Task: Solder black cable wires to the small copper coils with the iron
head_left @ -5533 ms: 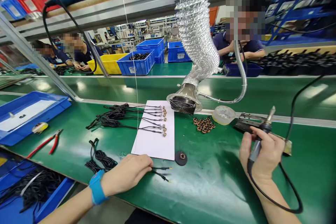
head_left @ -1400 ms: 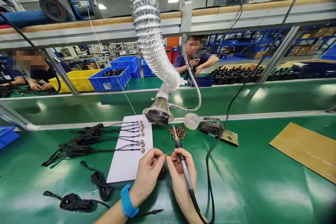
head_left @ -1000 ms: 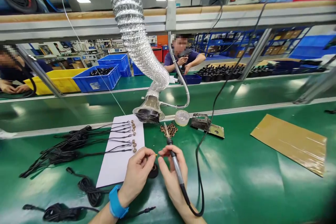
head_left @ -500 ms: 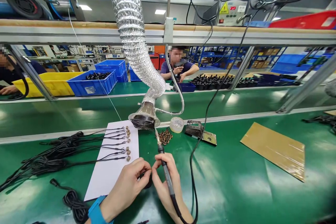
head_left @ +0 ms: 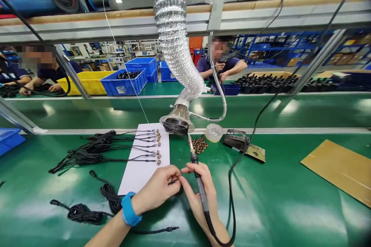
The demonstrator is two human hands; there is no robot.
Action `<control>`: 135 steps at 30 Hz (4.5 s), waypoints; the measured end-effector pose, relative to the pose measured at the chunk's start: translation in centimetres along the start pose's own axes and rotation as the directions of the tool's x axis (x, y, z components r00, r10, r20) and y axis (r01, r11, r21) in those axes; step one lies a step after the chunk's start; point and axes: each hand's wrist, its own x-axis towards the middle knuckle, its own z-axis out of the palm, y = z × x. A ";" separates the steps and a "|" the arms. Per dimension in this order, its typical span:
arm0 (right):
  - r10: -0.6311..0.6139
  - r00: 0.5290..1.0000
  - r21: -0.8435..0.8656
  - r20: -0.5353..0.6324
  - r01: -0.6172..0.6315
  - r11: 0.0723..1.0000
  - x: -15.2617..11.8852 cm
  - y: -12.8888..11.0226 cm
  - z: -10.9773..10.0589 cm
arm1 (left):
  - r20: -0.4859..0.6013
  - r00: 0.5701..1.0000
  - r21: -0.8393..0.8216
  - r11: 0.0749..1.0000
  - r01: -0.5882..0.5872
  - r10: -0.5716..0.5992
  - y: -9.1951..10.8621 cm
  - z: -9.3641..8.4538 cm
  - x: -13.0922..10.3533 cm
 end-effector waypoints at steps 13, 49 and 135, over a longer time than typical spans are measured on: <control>0.193 0.981 0.126 -0.006 -0.191 0.973 -0.4 0.7 -0.4 | 0.056 0.998 0.032 0.999 0.003 -0.005 0.8 -1.1 0.0; 0.267 0.955 -0.017 -0.129 -0.272 0.962 -4.7 1.9 -2.9 | -0.132 0.967 -0.273 0.946 0.175 -0.217 -4.8 1.0 0.5; 0.049 0.983 -0.165 0.175 -0.020 0.986 -1.4 1.8 0.0 | -0.069 0.973 -0.293 0.937 0.192 -0.221 -4.5 0.7 0.5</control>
